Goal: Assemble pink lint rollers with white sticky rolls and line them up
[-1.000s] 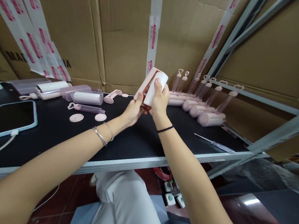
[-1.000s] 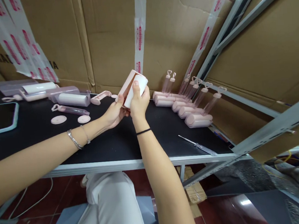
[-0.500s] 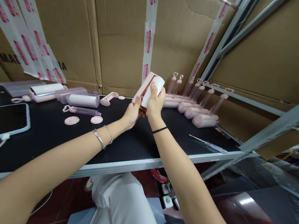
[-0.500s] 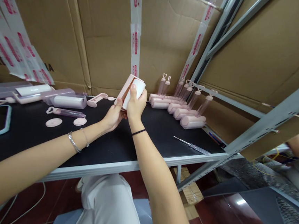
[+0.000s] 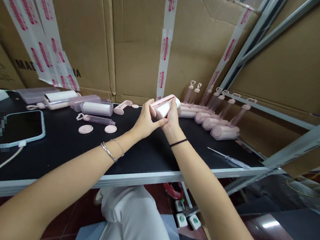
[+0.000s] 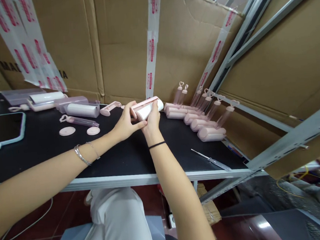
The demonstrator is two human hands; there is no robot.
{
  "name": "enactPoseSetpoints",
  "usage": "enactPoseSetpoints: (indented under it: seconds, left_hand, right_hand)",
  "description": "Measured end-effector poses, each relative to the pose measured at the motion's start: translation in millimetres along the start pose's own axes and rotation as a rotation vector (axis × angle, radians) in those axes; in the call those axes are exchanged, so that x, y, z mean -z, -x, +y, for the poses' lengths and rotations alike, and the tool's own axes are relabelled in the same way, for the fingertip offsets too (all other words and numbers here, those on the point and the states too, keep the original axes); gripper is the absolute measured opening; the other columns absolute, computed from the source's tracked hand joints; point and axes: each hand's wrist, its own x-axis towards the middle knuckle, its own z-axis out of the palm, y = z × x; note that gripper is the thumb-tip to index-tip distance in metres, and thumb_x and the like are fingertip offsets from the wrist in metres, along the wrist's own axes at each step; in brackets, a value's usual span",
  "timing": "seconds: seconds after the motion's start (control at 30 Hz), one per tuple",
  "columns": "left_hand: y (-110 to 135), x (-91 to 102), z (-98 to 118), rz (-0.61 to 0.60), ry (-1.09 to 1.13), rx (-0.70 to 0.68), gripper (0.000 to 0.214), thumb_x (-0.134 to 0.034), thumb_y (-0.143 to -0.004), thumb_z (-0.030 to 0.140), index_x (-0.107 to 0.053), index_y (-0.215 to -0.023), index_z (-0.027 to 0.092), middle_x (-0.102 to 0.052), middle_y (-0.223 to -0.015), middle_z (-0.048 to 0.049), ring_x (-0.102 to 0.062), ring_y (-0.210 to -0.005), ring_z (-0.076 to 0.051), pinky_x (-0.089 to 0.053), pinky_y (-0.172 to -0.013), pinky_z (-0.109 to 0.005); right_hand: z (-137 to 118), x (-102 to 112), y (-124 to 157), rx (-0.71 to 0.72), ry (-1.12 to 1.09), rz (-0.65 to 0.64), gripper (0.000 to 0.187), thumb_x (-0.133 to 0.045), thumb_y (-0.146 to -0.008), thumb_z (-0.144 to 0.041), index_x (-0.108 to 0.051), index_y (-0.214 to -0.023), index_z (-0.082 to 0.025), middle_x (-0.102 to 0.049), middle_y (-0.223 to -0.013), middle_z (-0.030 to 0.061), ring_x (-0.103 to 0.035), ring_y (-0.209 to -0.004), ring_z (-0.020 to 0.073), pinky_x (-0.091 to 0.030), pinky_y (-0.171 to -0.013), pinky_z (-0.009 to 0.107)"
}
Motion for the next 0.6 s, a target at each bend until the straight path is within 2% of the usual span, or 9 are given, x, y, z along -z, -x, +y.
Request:
enactPoseSetpoints:
  seconds: [0.1,0.3,0.5,0.6]
  left_hand:
    - [-0.7,1.2,2.4,0.058,-0.066,0.031,0.084,-0.076,-0.064,0.033,-0.033,-0.134,0.015,-0.041,-0.139,-0.0183,-0.042,-0.128,-0.03,-0.039,-0.104,-0.046]
    - [-1.2,7.5,12.1,0.094,-0.194,0.136,0.075,-0.076,-0.063,0.029,-0.043,-0.128,0.012,-0.053,-0.13,-0.0156,-0.053,-0.117,-0.027,-0.042,-0.101,-0.041]
    - [0.4,8.5,11.0,0.103,-0.171,0.142,0.072,-0.074,-0.062,0.028,-0.047,-0.126,0.01,-0.06,-0.12,-0.0149,-0.06,-0.105,-0.024,-0.047,-0.094,-0.038]
    - [-0.7,6.1,12.8,0.094,-0.157,0.125,0.069,-0.071,-0.065,0.028,-0.046,-0.127,0.01,-0.06,-0.122,-0.0153,-0.059,-0.108,-0.024,-0.046,-0.095,-0.037]
  right_hand:
    - [2.6,-1.5,5.0,-0.058,-0.071,-0.081,0.038,-0.042,-0.09,-0.051,-0.054,-0.096,-0.016,-0.064,-0.072,0.001,-0.064,-0.063,0.0145,-0.057,-0.063,0.03]
    - [6.1,-5.3,11.8,-0.097,-0.128,-0.132,0.036,-0.037,-0.093,-0.049,-0.054,-0.092,-0.017,-0.064,-0.067,0.0009,-0.065,-0.063,0.0157,-0.058,-0.066,0.033]
    - [9.8,-2.0,5.9,-0.025,-0.107,-0.102,0.027,-0.048,-0.09,-0.045,-0.053,-0.094,-0.018,-0.065,-0.073,-0.0005,-0.064,-0.065,0.0131,-0.057,-0.071,0.029]
    - [14.8,2.9,-2.7,0.021,-0.057,-0.128,0.033,-0.051,-0.086,-0.05,-0.053,-0.097,-0.019,-0.066,-0.081,0.0016,-0.065,-0.072,0.0138,-0.057,-0.073,0.03]
